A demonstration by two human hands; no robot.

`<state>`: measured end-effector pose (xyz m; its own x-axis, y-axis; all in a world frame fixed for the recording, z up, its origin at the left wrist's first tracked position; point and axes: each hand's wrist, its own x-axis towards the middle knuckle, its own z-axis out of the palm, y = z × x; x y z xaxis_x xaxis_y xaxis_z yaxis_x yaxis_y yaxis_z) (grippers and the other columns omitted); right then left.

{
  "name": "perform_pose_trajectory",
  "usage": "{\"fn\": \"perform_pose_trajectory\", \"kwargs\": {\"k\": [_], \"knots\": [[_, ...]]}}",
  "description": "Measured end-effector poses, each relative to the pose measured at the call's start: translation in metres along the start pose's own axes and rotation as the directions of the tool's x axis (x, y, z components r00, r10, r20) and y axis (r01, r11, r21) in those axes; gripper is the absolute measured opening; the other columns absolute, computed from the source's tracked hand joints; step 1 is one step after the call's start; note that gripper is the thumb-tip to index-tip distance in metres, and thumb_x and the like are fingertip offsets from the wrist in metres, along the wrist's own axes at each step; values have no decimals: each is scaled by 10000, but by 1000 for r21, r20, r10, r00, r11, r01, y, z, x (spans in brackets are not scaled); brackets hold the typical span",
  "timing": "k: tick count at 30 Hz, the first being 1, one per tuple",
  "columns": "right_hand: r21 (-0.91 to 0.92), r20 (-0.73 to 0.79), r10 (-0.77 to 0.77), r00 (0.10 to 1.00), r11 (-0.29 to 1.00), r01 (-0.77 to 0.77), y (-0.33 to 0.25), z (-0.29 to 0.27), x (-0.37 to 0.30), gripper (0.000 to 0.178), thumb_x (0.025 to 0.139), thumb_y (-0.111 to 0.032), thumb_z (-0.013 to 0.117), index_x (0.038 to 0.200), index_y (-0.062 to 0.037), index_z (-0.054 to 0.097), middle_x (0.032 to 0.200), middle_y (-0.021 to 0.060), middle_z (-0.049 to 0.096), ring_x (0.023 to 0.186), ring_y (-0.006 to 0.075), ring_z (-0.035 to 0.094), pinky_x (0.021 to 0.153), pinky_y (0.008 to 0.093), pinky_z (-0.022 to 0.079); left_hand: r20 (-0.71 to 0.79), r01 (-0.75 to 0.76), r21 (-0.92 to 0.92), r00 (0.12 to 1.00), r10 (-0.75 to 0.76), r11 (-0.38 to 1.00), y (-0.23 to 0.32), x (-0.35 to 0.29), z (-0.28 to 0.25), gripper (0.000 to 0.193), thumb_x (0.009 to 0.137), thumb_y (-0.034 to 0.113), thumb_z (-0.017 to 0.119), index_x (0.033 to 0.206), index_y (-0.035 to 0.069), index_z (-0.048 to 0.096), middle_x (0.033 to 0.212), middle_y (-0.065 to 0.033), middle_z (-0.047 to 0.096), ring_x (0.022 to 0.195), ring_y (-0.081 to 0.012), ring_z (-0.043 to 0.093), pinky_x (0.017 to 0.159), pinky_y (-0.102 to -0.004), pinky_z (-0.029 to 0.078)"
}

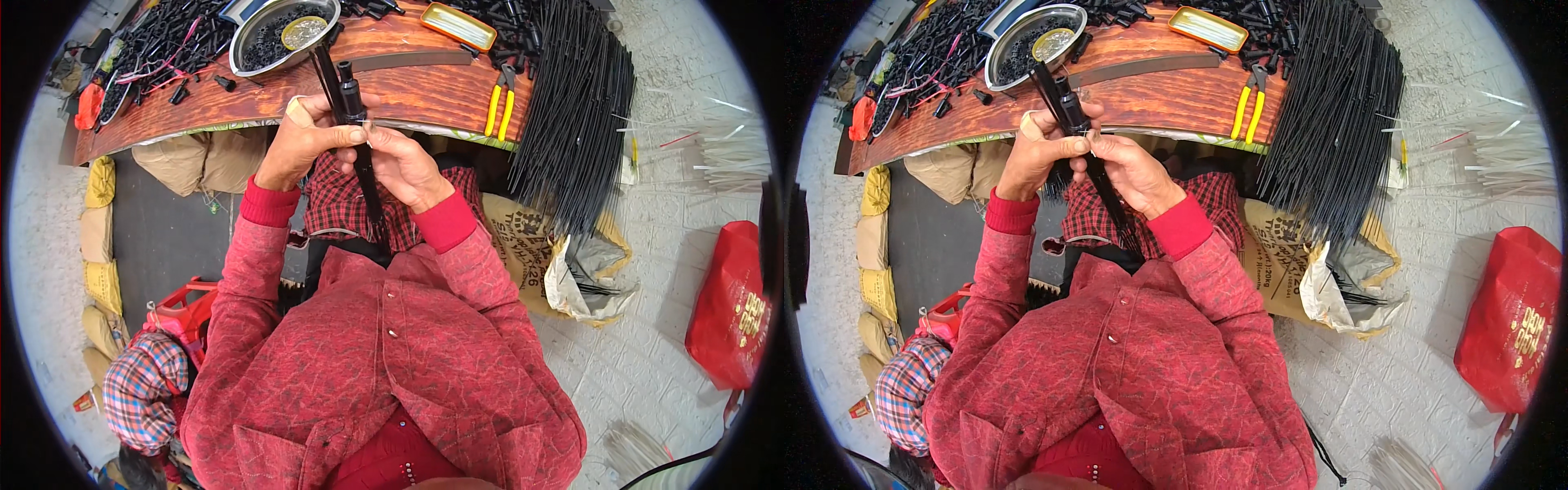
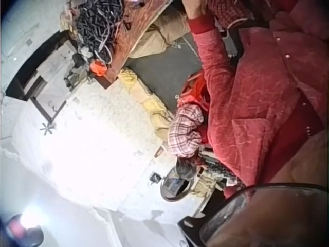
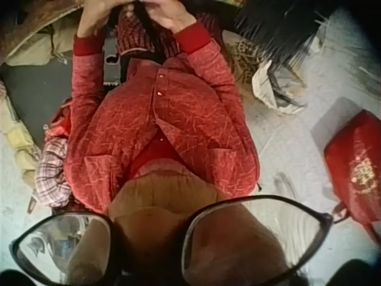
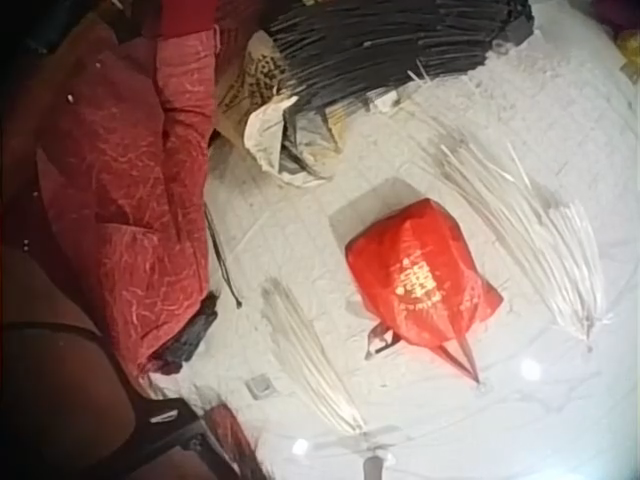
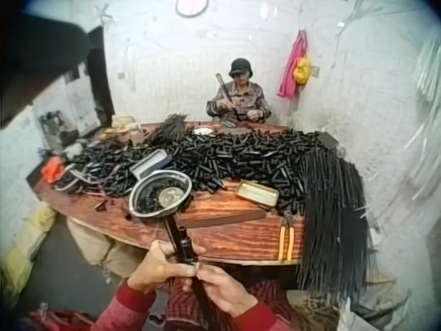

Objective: Manually assemble and bundle electrical cables at a factory workstation.

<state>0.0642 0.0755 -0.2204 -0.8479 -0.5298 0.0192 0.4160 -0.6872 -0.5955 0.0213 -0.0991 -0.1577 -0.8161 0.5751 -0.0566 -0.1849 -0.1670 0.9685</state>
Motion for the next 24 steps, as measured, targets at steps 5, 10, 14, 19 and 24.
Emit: {"fn": "perform_pose_trajectory", "kwargs": {"k": [5,10,14,19,24], "knots": [[47,-50,-63,997,997,65,5,-4,1,280,1001,-275,594,1127,-26,608,999,63,613,931,213,601,851,403,515,39,49,-11,998,-49,999,-2,5,-4,460,857,37,745,1298,-10,620,955,-34,684,647,-94,646,524,-223,536],[66,-32,-58,998,996,60,6,-8,3,265,1004,-262,588,1139,-34,607,1005,61,616,946,218,601,856,408,518,80,28,29,996,-30,999,0,8,-9,467,872,84,744,1310,-9,609,1010,-47,685,669,-95,655,546,-224,551],[83,-54,-45,997,995,50,4,-10,4,258,1001,-254,594,1146,-41,607,1018,63,623,962,226,604,874,416,516,54,-60,70,997,56,996,-8,11,-11,466,881,117,740,1308,-13,605,1039,-56,691,680,-91,657,558,-212,548],[97,-32,-24,999,995,26,1,-15,4,269,997,-258,603,1160,-43,608,1033,71,628,978,232,607,897,426,510,-14,-56,27,998,56,998,-7,8,-2,435,870,81,739,1279,-4,617,1050,-63,699,748,-85,664,576,-200,545],[148,-59,8,998,989,1,-1,-12,4,291,997,-282,610,1178,-55,611,1055,79,640,989,235,617,906,420,513,-57,-68,-19,996,67,998,-15,12,1,409,849,30,742,1241,-2,630,1059,-67,702,838,-88,672,594,-193,541]]}}
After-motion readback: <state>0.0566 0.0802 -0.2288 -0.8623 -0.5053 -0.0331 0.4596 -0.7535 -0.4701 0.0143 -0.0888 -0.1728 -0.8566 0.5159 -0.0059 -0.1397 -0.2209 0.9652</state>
